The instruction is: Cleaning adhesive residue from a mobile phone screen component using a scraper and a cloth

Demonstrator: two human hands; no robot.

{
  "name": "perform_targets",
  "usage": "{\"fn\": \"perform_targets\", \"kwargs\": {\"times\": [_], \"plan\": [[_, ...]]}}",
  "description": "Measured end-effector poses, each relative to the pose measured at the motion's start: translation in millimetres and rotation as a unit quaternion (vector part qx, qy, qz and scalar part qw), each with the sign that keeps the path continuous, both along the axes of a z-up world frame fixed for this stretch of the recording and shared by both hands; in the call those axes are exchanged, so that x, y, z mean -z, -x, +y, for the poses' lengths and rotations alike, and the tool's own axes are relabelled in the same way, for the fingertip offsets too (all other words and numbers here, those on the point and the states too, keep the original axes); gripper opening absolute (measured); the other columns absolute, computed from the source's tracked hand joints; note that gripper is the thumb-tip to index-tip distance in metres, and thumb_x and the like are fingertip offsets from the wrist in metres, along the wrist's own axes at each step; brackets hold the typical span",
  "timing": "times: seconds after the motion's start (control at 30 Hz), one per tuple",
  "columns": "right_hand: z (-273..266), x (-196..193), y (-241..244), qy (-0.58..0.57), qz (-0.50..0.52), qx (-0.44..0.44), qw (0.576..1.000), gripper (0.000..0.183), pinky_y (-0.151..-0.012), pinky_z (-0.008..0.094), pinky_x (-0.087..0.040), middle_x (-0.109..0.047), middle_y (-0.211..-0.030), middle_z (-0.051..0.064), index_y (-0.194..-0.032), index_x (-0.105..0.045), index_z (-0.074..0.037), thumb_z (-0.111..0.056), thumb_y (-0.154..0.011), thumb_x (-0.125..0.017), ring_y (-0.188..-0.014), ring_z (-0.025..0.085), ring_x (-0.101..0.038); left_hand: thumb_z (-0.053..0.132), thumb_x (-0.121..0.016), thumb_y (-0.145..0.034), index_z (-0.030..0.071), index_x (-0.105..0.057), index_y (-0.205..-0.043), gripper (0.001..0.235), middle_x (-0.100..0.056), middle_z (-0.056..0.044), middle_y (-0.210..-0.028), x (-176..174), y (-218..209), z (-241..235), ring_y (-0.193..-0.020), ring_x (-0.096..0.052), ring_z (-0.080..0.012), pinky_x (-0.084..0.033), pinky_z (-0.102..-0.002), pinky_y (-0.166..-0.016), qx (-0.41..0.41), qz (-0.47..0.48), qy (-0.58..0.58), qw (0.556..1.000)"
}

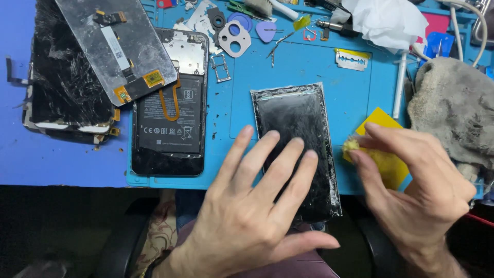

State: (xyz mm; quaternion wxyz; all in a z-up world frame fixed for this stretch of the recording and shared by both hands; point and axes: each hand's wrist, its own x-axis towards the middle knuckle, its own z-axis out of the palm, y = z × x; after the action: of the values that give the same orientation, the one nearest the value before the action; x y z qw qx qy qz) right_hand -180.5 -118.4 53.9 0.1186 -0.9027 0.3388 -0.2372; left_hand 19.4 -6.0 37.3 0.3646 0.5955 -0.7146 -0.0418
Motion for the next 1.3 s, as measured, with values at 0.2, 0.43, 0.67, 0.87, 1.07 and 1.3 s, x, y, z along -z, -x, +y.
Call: {"fn": "perform_targets", "kwargs": {"times": [0.2,0.43,0.67,0.87,1.07,1.3], "plan": [[-19.2,-4.2,-32.0,0.082,0.011,-0.087,0.993,0.010,-0.096,0.046,-0.058,-0.077,-0.105,0.019,-0.111,-0.079,0.008,0.010,-0.103,-0.085,-0.103,0.041,-0.071,0.078,-0.024,-0.098,0.003,-0.060,-0.149,0.097,-0.062,-0.016,-0.147,17.0,-5.8,-7.6,-0.136,-0.058,-0.0330,-0.040,-0.058,-0.119,0.015,-0.130,-0.011,0.991],[-29.1,11.6,-44.4,0.133,0.064,-0.090,0.985,0.009,-0.091,0.049,-0.055,-0.077,-0.107,0.013,-0.115,-0.082,-0.001,0.005,-0.108,-0.082,-0.100,0.040,-0.070,0.024,-0.028,-0.110,0.003,-0.067,-0.144,0.055,-0.061,-0.010,-0.145,27.3,-13.1,-11.5,-0.135,-0.058,-0.0277,-0.047,-0.047,-0.119,0.016,-0.141,0.000,0.990],[-13.5,3.8,-55.2,0.056,0.124,-0.051,0.989,0.024,-0.108,0.051,-0.046,-0.071,-0.132,0.025,-0.124,-0.075,0.005,-0.008,-0.106,-0.065,-0.117,0.045,-0.059,0.014,-0.037,-0.113,0.006,-0.069,-0.136,0.040,-0.066,-0.005,-0.134,31.8,-18.3,-20.4,-0.128,-0.062,-0.0207,-0.053,-0.033,-0.117,-0.007,-0.126,0.031,0.991],[-6.9,0.9,-54.2,0.065,0.188,-0.025,0.980,0.065,-0.112,0.051,-0.036,-0.060,-0.150,0.029,-0.130,-0.078,0.000,-0.031,-0.111,-0.024,-0.126,0.046,-0.043,0.010,-0.040,-0.113,0.005,-0.075,-0.130,0.039,-0.062,-0.007,-0.145,29.6,-19.7,-22.2,-0.130,-0.064,-0.0250,-0.053,-0.040,-0.118,0.010,-0.050,0.002,0.999],[-11.3,12.4,-60.9,0.106,0.214,-0.029,0.971,0.083,-0.111,0.054,-0.041,-0.062,-0.150,0.028,-0.137,-0.075,-0.001,-0.049,-0.108,-0.014,-0.126,0.048,-0.049,0.019,-0.045,-0.116,0.009,-0.079,-0.122,0.036,-0.073,-0.002,-0.133,30.9,-19.1,-25.4,-0.128,-0.064,-0.0176,-0.051,-0.030,-0.119,-0.015,-0.035,0.001,0.999],[-4.4,5.7,-53.6,0.075,0.208,-0.033,0.975,0.078,-0.115,0.054,-0.039,-0.058,-0.152,0.030,-0.134,-0.075,0.001,-0.047,-0.108,-0.018,-0.129,0.052,-0.049,0.013,-0.040,-0.114,0.007,-0.081,-0.123,0.042,-0.072,-0.003,-0.134,34.0,-16.1,-25.0,-0.125,-0.065,-0.0188,-0.054,-0.030,-0.117,-0.030,-0.047,0.011,0.998]]}}
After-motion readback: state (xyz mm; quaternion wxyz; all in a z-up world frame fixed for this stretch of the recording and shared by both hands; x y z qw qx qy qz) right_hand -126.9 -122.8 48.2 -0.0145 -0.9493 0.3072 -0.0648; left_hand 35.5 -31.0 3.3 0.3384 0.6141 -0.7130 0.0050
